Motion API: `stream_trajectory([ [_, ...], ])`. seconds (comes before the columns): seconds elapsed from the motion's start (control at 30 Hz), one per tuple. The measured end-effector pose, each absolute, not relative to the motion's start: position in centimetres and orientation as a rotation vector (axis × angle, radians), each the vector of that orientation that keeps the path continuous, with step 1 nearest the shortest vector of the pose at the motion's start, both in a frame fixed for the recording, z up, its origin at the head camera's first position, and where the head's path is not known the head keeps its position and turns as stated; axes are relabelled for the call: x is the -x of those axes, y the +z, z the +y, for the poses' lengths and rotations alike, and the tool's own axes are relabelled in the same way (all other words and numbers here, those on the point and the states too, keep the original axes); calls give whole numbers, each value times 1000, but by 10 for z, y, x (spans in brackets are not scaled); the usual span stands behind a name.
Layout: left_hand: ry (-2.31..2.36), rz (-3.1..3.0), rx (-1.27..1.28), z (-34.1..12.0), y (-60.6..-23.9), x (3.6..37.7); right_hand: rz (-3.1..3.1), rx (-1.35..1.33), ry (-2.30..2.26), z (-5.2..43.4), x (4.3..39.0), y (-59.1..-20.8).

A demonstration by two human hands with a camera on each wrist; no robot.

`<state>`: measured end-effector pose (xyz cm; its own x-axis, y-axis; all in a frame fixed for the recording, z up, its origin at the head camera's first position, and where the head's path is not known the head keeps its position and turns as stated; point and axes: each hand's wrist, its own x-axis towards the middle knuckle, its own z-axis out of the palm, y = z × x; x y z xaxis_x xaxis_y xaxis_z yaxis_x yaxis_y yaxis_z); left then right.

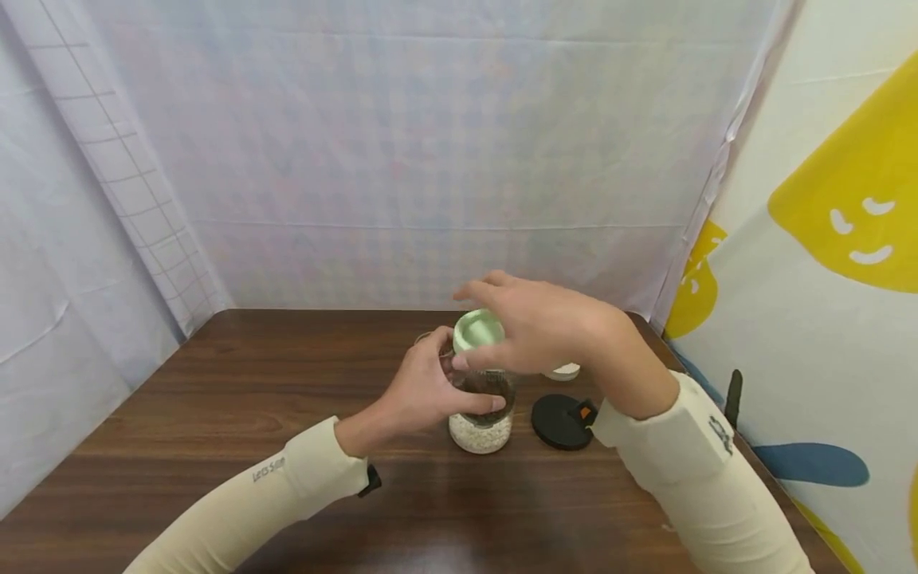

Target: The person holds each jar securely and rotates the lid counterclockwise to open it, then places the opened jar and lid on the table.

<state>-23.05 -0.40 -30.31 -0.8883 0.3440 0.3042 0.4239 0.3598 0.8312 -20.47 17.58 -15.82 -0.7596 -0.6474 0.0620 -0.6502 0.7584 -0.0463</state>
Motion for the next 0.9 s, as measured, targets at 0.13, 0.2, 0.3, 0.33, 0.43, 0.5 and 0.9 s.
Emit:
stream_trajectory([
  [0.13,-1559,-2528,677,-2,-303,231,-2929,-541,-22,170,204,-154],
  [0.2,-1548,-2527,667,-2,-303,231,-2925,-406,-56,168,206,-154],
  [0.3,-1536,-2543,660,-2,-302,232,-2951,-380,-87,166,208,-156],
  [0.33,-1534,-2549,659,-2,-302,232,-2964,-402,-97,165,208,-158],
  [0.43,-1532,-2556,667,-1,-302,231,-2995,-490,-133,162,208,-164],
  [0.5,-1536,-2555,678,-2,-302,231,-2996,-544,-155,160,208,-167],
  [0.9,-1518,-2547,675,-2,-304,231,-2966,-932,-78,162,205,-168],
])
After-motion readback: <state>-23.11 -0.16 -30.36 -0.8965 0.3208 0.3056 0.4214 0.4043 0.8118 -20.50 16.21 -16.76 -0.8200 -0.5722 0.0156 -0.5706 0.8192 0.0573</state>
